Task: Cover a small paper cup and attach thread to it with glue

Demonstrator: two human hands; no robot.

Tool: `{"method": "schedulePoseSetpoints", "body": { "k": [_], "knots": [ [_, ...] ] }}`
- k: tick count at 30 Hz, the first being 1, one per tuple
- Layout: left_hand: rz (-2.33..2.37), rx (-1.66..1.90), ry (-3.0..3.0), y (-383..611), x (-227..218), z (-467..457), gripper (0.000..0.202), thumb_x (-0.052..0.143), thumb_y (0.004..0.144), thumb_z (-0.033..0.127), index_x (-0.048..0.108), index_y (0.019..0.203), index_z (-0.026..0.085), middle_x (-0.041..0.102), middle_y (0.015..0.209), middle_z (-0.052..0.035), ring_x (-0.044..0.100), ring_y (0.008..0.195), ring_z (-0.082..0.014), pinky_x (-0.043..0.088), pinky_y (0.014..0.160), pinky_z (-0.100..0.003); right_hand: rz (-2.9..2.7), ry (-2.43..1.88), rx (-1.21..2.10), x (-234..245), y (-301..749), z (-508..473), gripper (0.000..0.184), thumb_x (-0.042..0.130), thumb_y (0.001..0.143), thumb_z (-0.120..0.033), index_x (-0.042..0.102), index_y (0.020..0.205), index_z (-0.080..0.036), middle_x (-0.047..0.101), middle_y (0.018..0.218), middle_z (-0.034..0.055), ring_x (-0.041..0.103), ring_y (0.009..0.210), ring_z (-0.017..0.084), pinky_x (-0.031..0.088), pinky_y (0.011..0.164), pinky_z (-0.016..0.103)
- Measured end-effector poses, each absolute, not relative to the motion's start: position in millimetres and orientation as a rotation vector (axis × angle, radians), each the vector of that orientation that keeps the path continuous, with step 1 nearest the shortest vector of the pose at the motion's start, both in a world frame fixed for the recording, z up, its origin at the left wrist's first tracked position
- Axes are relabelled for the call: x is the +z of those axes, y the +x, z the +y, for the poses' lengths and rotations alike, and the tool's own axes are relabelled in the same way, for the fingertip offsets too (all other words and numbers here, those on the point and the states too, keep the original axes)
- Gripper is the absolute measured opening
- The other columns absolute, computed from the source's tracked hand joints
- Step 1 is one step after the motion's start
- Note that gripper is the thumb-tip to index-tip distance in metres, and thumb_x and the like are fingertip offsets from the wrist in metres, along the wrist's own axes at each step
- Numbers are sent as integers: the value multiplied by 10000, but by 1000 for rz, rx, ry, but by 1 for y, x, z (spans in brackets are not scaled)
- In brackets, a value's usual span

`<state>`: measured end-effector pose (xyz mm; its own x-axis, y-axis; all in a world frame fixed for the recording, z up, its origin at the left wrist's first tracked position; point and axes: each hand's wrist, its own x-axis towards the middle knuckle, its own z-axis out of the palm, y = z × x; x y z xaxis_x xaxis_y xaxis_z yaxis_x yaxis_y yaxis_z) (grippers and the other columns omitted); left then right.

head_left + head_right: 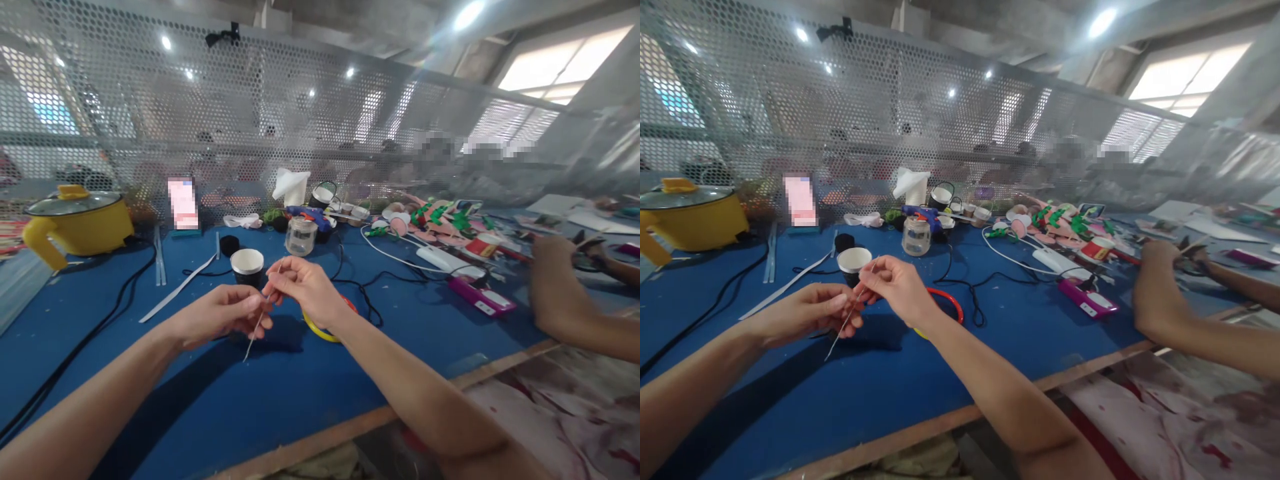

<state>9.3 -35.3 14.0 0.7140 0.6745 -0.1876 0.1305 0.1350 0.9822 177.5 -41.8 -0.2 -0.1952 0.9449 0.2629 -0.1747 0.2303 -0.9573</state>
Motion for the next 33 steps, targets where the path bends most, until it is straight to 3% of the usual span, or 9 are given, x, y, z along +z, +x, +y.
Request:
{"method": "schedulePoseSetpoints", "body": {
  "k": [6, 21, 33],
  "knots": [
    [783, 615, 1176, 17, 5, -40, 268, 690, 614, 317, 501, 651, 130, 556, 479, 34, 492, 409, -58, 366, 432, -179, -1366, -810, 1134, 0, 175, -45, 168, 555, 744, -308, 557, 687, -150, 610, 674, 6, 551, 558, 73, 452, 526, 207],
    [859, 749, 1349, 21, 4, -40, 195, 634, 664, 292, 529, 673, 128, 590, 546, 33, 483, 403, -36, 345, 389, -152, -1391, -885, 1107, -3, 175, -43, 193, 578, 723, -330, 599, 690, -141, 605, 604, 5, 569, 549, 91, 463, 527, 221],
    [896, 700, 1514, 21, 4, -44, 222, 593, 695, 326, 554, 636, 115, 529, 414, 33, 463, 373, -57, 347, 383, -173, -1424, -941, 1021, 1, 173, -48, 152, 566, 741, -276, 583, 671, -142, 580, 564, -18, 554, 500, 74, 466, 517, 211]
  ]
}}
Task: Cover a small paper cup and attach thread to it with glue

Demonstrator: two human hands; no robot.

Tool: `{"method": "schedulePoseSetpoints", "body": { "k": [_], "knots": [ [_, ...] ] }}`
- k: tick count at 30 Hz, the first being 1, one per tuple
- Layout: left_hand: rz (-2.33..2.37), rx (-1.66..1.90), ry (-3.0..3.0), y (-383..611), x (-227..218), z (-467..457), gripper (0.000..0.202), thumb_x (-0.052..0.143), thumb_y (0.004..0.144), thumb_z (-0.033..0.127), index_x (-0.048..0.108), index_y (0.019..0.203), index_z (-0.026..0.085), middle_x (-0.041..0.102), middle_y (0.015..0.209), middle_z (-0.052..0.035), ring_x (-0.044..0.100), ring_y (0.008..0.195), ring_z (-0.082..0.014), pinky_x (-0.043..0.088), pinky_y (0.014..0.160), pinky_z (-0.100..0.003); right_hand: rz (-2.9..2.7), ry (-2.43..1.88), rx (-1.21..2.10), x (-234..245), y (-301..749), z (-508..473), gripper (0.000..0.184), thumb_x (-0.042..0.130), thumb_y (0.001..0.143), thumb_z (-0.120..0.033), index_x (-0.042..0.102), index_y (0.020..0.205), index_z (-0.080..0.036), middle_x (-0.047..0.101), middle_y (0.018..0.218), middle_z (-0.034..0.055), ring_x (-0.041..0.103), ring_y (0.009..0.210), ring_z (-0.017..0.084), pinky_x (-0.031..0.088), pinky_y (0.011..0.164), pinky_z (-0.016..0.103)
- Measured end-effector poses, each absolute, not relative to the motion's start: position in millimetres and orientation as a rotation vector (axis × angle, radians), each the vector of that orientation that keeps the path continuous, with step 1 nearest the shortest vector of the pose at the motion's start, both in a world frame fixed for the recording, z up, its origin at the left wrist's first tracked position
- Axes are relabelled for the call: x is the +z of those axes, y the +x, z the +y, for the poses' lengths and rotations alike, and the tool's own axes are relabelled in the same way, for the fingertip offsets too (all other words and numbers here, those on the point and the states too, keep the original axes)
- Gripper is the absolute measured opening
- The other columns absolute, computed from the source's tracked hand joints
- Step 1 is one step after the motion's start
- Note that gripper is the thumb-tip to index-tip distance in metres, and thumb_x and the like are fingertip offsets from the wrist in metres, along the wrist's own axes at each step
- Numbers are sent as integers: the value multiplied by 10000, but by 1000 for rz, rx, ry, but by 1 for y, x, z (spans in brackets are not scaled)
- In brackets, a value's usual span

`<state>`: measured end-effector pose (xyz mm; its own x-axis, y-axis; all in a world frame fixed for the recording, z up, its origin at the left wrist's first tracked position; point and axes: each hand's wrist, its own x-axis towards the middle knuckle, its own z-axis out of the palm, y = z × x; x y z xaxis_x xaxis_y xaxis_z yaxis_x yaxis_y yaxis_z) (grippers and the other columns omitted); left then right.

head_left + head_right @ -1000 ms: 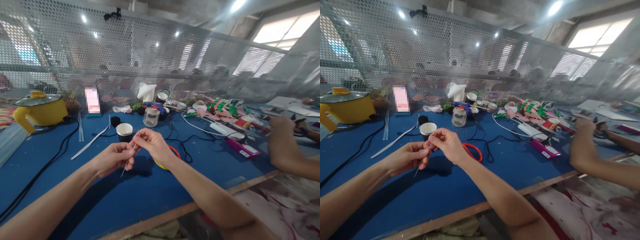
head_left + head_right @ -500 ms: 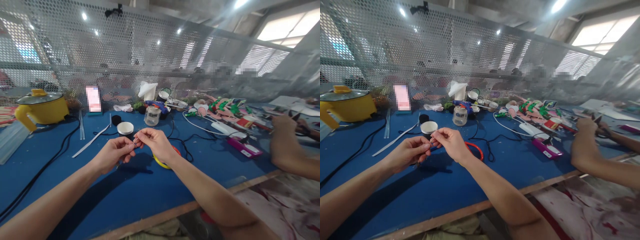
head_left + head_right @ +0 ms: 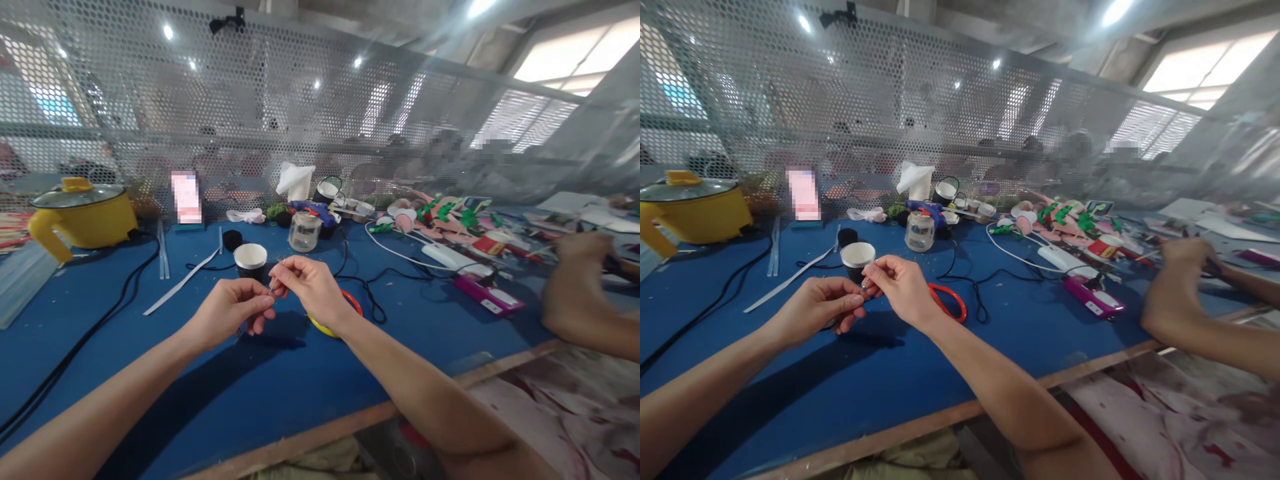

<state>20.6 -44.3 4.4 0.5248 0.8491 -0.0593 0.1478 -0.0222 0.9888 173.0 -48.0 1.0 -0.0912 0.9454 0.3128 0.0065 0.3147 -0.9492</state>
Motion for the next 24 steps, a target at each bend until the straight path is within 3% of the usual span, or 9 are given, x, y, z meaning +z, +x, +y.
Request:
{"method": "schedulePoseSetpoints", "body": {
  "k": [5, 17, 24],
  "knots": [
    [871, 732, 1412, 22, 4, -44, 240, 633, 657, 336, 535, 647, 116, 584, 515, 14, 475, 382, -52, 345, 370, -173, -1449, -916, 1010, 0, 174, -48, 121, 565, 740, -253, 581, 695, -142, 584, 587, -16, 557, 530, 75, 473, 539, 211],
    [848, 723, 1345, 22, 6, -46, 247, 657, 640, 330, 533, 636, 116, 592, 523, 20, 492, 386, -49, 364, 379, -166, -1464, -907, 995, -1, 171, -47, 63, 570, 730, -207, 566, 710, -148, 571, 575, -31, 547, 520, 64, 474, 536, 195],
    [791, 646, 1272, 18, 7, -40, 279, 661, 645, 332, 591, 782, 99, 621, 619, -10, 556, 485, -74, 431, 472, -187, -1376, -887, 994, 1, 179, -41, 85, 569, 734, -220, 563, 730, -135, 591, 619, -13, 556, 534, 64, 471, 529, 196]
  ]
}}
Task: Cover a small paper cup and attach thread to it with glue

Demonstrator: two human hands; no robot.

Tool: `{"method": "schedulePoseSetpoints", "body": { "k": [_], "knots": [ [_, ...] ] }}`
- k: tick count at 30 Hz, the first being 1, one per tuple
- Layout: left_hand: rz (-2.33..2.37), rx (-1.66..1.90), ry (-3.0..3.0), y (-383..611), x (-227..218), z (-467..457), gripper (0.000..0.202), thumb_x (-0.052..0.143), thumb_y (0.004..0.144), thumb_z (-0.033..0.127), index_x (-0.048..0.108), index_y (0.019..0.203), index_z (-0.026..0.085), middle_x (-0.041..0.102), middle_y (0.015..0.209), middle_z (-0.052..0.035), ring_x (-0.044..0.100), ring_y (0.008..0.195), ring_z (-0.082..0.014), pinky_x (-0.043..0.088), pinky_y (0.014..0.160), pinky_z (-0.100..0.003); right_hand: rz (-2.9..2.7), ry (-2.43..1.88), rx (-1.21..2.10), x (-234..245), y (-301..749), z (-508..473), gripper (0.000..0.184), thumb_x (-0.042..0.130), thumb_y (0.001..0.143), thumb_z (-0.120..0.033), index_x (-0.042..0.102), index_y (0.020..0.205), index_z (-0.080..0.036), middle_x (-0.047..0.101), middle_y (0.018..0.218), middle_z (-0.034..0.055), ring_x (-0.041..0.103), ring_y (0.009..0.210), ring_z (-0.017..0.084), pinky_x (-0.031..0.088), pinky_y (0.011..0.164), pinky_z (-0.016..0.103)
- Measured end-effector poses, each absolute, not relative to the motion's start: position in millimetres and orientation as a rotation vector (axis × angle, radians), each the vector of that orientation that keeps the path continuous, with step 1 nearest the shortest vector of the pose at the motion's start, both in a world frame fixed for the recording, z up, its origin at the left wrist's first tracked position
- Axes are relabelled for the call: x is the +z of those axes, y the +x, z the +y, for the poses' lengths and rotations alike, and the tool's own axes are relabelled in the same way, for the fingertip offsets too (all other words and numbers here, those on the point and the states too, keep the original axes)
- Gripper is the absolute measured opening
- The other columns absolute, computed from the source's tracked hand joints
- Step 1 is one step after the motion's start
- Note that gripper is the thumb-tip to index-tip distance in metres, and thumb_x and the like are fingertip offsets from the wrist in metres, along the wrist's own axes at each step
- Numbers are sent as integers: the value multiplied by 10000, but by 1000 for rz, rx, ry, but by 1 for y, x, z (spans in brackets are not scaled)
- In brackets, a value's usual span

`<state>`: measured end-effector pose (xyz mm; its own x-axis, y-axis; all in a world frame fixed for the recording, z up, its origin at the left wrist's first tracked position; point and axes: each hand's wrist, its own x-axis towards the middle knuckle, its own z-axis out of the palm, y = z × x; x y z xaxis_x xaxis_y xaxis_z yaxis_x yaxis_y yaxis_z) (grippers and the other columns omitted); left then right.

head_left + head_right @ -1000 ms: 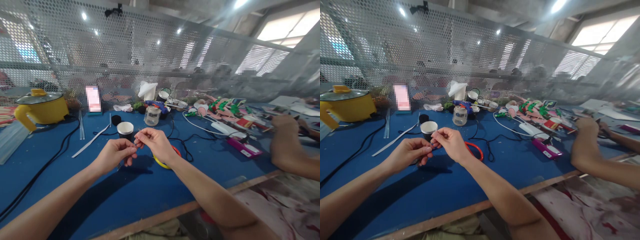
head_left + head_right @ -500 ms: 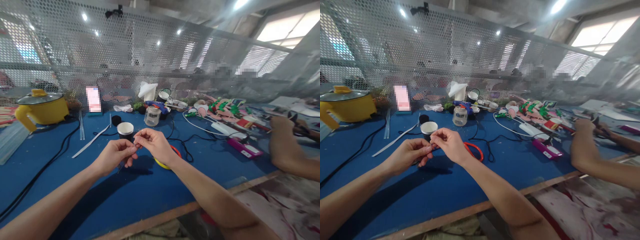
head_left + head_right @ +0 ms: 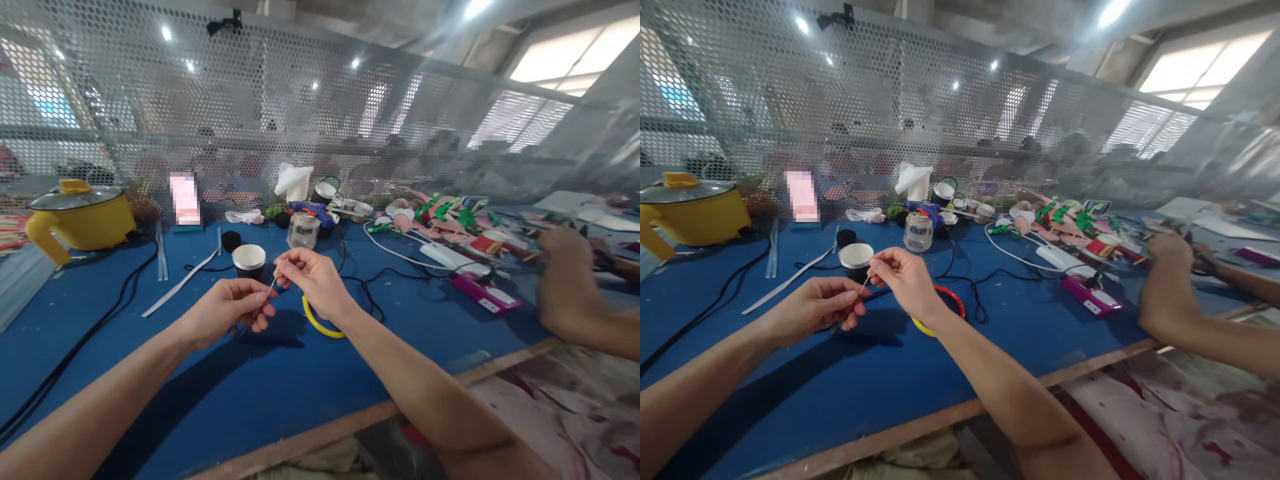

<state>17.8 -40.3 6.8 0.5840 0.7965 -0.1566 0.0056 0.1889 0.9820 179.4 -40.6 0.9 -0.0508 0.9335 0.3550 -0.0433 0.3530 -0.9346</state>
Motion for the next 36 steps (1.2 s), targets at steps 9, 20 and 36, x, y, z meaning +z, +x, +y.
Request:
{"method": "schedulePoseSetpoints", "body": {
  "k": [9, 20, 36],
  "knots": [
    [840, 659, 1354, 21, 5, -40, 237, 639, 661, 332, 557, 702, 113, 615, 583, -1, 546, 443, -70, 418, 442, -181, -1486, -877, 1091, 1, 179, -42, 124, 569, 739, -238, 535, 671, -139, 581, 593, -18, 572, 536, 76, 468, 530, 212],
    [874, 683, 1374, 22, 8, -45, 301, 653, 627, 386, 507, 686, 129, 603, 520, 5, 543, 409, -82, 381, 390, -171, -1484, -860, 1037, -4, 177, -43, 102, 573, 736, -220, 534, 679, -146, 593, 600, -16, 567, 525, 71, 473, 519, 203],
    [818, 621, 1221, 16, 4, -35, 303, 614, 680, 392, 576, 764, 103, 636, 630, -31, 575, 542, -96, 428, 543, -217, -1332, -903, 1008, 1, 184, -37, 135, 585, 724, -269, 553, 686, -143, 596, 597, -10, 549, 505, 68, 464, 499, 204]
  ]
}}
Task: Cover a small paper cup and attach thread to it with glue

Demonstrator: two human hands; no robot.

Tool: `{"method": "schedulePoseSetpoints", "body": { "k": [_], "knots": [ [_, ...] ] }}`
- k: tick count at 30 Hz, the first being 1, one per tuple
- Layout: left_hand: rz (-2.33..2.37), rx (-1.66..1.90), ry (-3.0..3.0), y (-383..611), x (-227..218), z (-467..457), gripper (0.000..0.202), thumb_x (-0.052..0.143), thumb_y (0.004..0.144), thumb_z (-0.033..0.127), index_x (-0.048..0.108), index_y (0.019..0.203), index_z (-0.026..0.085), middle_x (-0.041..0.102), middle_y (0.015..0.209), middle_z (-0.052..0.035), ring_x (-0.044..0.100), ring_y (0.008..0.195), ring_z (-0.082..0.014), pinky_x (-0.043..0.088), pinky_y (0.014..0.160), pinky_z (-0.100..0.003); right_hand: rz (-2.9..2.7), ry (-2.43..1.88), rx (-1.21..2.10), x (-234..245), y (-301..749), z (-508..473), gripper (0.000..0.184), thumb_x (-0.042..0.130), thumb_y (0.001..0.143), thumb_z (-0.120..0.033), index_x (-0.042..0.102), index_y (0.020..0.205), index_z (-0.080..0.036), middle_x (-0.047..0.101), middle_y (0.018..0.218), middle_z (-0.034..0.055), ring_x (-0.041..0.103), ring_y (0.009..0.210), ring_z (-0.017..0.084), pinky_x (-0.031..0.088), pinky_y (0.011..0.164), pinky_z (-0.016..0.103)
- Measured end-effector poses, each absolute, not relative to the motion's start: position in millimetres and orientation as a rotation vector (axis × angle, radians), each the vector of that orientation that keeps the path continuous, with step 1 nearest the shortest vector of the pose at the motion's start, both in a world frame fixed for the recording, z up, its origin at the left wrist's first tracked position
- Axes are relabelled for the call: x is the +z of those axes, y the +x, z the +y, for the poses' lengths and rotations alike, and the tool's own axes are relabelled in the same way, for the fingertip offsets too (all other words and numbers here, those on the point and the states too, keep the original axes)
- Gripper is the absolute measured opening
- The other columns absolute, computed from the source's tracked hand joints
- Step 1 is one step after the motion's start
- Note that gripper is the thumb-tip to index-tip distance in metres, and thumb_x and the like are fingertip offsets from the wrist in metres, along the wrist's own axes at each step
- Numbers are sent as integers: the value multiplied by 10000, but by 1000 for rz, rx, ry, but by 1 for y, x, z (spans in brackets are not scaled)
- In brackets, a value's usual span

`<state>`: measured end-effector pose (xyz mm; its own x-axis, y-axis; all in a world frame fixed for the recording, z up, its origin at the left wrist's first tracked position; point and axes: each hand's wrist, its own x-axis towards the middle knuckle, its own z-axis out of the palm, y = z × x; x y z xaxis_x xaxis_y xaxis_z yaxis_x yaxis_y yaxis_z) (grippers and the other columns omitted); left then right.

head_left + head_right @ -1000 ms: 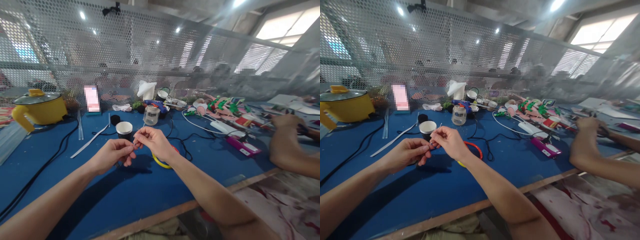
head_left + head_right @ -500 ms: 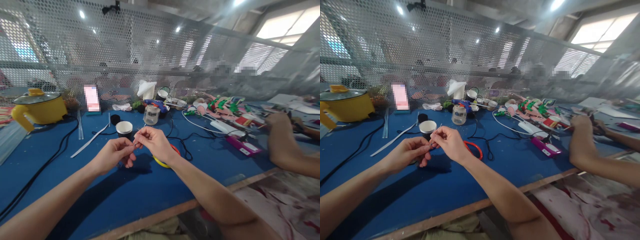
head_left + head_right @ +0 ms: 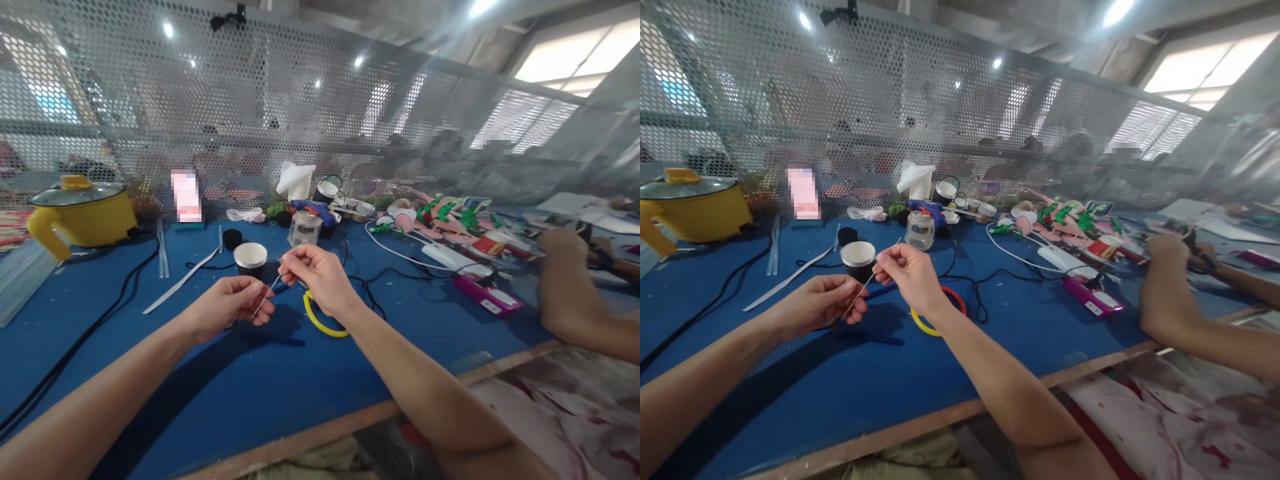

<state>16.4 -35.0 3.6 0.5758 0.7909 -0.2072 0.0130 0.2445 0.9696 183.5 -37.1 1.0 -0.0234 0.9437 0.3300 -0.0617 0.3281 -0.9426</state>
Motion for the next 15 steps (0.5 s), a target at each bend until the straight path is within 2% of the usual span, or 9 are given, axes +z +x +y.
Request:
{"method": "schedulePoseSetpoints", "body": {
  "k": [6, 11, 15],
  "knots": [
    [806, 584, 1256, 16, 3, -36, 241, 646, 662, 334, 580, 712, 108, 570, 509, 17, 496, 449, -56, 363, 458, -178, -1389, -879, 1074, -1, 182, -38, 127, 571, 737, -262, 552, 712, -138, 598, 619, -4, 563, 536, 72, 464, 518, 205],
    [867, 629, 1394, 19, 4, -39, 250, 608, 689, 355, 542, 633, 121, 567, 505, 18, 486, 447, -55, 357, 449, -174, -1477, -862, 1139, -5, 176, -41, 113, 574, 731, -241, 530, 694, -143, 585, 587, -18, 564, 529, 74, 475, 538, 217],
    [924, 684, 1527, 20, 4, -41, 253, 571, 715, 364, 539, 646, 123, 565, 523, 18, 490, 465, -59, 382, 475, -181, -1486, -900, 1072, -6, 175, -42, 119, 570, 731, -250, 527, 688, -148, 587, 593, -17, 567, 531, 78, 481, 547, 226]
  ]
}}
